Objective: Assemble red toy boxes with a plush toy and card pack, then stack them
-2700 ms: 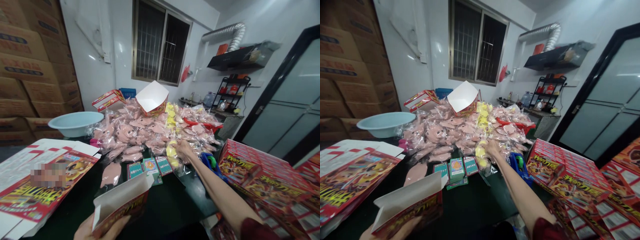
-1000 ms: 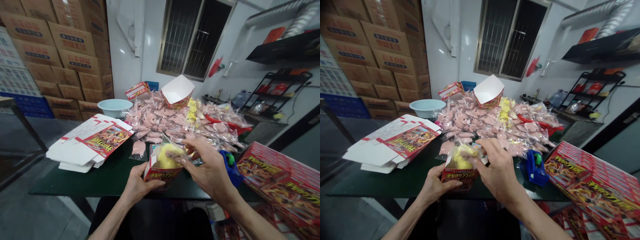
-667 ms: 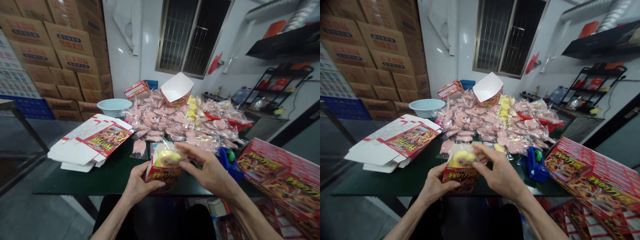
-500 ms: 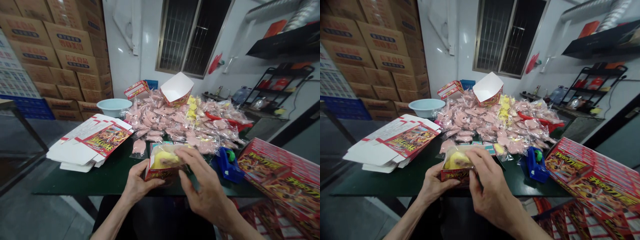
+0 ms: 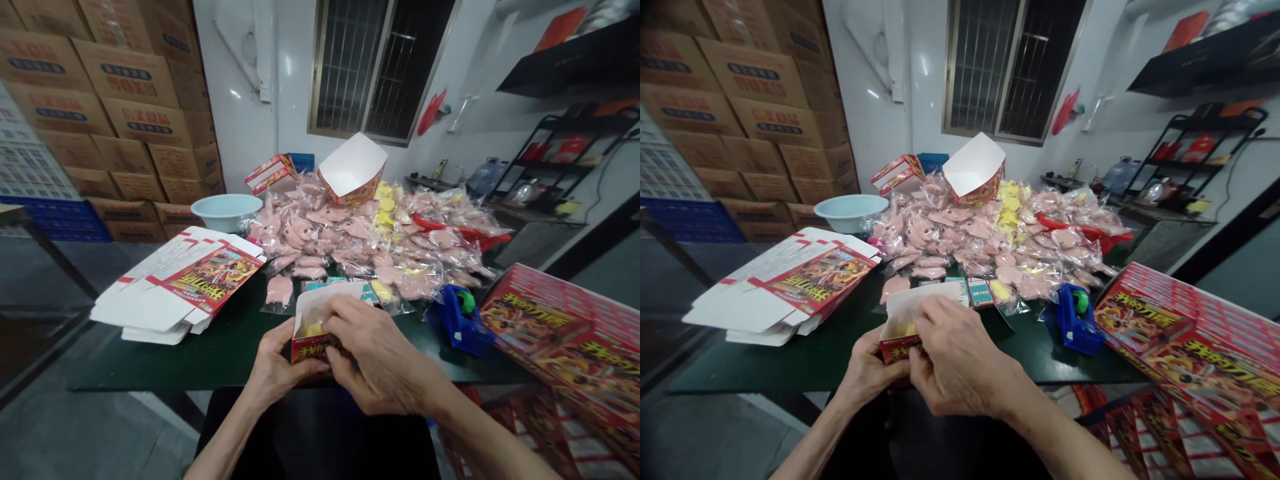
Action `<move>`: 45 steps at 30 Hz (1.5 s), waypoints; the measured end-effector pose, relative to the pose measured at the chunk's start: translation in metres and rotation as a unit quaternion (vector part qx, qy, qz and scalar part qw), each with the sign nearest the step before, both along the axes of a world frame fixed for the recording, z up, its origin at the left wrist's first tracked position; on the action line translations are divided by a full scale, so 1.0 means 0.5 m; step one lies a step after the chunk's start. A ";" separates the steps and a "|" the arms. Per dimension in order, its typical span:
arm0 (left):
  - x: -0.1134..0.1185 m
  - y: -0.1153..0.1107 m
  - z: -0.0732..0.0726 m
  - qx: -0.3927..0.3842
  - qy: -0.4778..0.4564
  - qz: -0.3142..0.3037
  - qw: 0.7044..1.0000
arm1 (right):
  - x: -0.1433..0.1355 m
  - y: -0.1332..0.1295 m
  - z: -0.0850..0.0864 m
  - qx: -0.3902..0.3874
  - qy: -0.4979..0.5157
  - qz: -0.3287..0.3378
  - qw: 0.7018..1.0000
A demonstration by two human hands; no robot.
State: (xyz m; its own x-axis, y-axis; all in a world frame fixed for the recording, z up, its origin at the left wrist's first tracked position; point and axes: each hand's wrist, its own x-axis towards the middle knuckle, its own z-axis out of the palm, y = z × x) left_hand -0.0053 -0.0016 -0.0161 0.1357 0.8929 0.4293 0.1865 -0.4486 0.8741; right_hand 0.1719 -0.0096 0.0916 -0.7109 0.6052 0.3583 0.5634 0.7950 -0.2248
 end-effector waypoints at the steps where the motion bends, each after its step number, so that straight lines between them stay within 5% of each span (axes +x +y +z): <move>1: -0.004 0.000 0.005 0.010 0.009 0.009 1.000 | -0.006 0.001 -0.001 0.006 -0.002 0.019 1.000; 7: -0.030 0.005 0.006 -0.020 0.002 0.050 0.999 | -0.018 0.013 -0.050 0.078 0.145 0.107 0.980; 10: -0.032 0.004 -0.031 0.000 -0.063 0.149 0.987 | -0.013 0.012 -0.101 0.156 0.327 -0.009 0.932; 13: -0.037 -0.001 -0.060 0.028 -0.051 0.196 0.979 | 0.001 0.013 -0.158 0.127 0.417 -0.164 0.885; 15: -0.046 -0.008 -0.058 0.062 -0.027 0.232 0.970 | 0.020 0.025 -0.192 0.098 0.406 -0.229 0.879; 20: -0.082 -0.033 -0.017 0.170 -0.035 0.395 0.902 | 0.095 0.087 -0.250 0.129 0.180 -0.300 0.928; 32: -0.115 -0.044 -0.029 0.117 -0.049 0.395 0.910 | 0.176 0.229 -0.209 0.112 -0.137 -0.220 0.959; 39: -0.118 -0.044 -0.031 0.116 -0.038 0.400 0.908 | 0.172 0.234 -0.255 0.149 -0.142 -0.270 0.940; 45: -0.116 -0.046 -0.032 0.114 -0.053 0.395 0.910 | 0.176 0.249 -0.202 0.182 -0.085 -0.320 0.926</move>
